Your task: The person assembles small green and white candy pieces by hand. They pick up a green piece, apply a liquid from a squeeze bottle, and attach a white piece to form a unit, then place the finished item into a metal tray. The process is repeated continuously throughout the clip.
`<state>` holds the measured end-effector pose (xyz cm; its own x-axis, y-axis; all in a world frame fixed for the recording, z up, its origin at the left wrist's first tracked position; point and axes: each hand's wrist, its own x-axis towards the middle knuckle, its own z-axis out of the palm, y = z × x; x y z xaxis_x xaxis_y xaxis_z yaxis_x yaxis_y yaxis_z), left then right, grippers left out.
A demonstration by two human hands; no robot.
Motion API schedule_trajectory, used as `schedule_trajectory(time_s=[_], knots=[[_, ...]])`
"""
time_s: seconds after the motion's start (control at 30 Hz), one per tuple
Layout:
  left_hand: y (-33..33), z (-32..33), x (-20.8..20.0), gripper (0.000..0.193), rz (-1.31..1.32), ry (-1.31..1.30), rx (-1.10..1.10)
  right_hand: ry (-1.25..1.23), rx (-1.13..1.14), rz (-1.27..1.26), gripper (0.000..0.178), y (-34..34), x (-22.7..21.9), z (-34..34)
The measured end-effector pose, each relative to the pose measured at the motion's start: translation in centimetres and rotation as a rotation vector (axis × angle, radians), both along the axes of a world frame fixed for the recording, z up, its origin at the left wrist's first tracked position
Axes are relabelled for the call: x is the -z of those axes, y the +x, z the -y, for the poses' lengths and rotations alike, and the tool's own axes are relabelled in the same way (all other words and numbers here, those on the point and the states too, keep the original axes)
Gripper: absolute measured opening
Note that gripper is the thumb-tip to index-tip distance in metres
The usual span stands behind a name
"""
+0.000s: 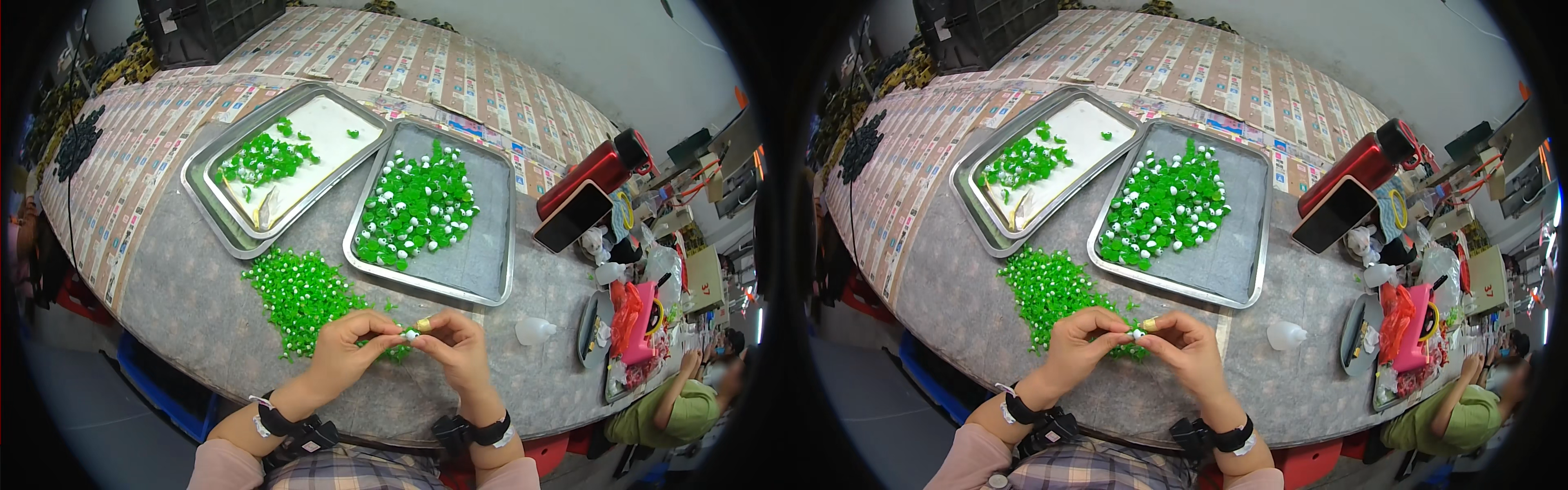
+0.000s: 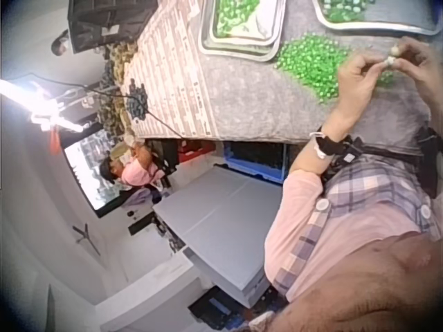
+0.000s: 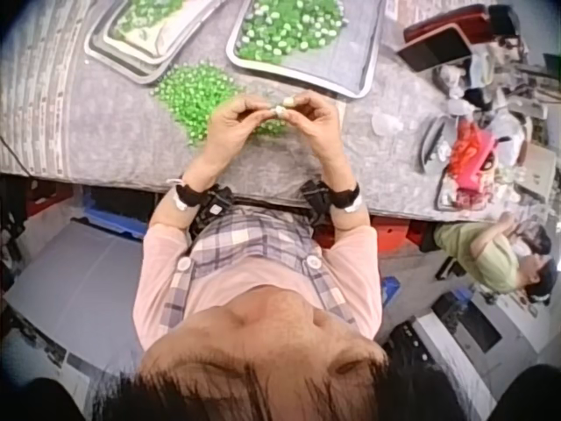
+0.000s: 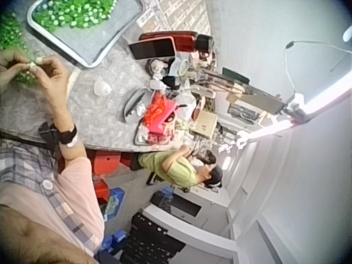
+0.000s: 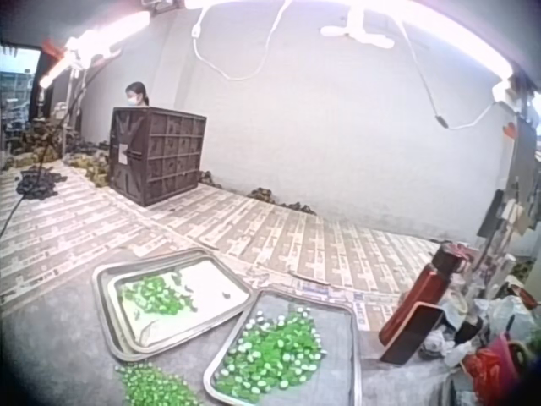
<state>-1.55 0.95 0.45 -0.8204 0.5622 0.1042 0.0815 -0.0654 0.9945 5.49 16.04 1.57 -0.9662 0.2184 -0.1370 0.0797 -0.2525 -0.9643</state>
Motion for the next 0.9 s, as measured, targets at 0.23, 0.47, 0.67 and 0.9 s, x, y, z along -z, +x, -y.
schedule_trajectory(time_s=[0.23,0.47,0.67,0.9], knots=[[-0.1,0.0,-0.7,0.008,-0.175,-0.048,0.066,-0.059,-0.115,0.053,0.023,0.0,-0.1,-1.1],[-0.1,-0.1,-0.6,0.009,-0.222,-0.091,0.054,-0.181,-0.107,0.100,0.017,-0.3,0.5,-1.0],[-0.1,-0.2,-0.3,0.009,-0.271,-0.166,0.042,-0.152,-0.118,0.105,0.019,-0.3,0.8,-1.0],[-0.2,-0.2,-0.4,0.008,-0.058,-0.098,0.035,-0.101,-0.091,0.056,0.020,-0.7,-0.2,-0.8]])
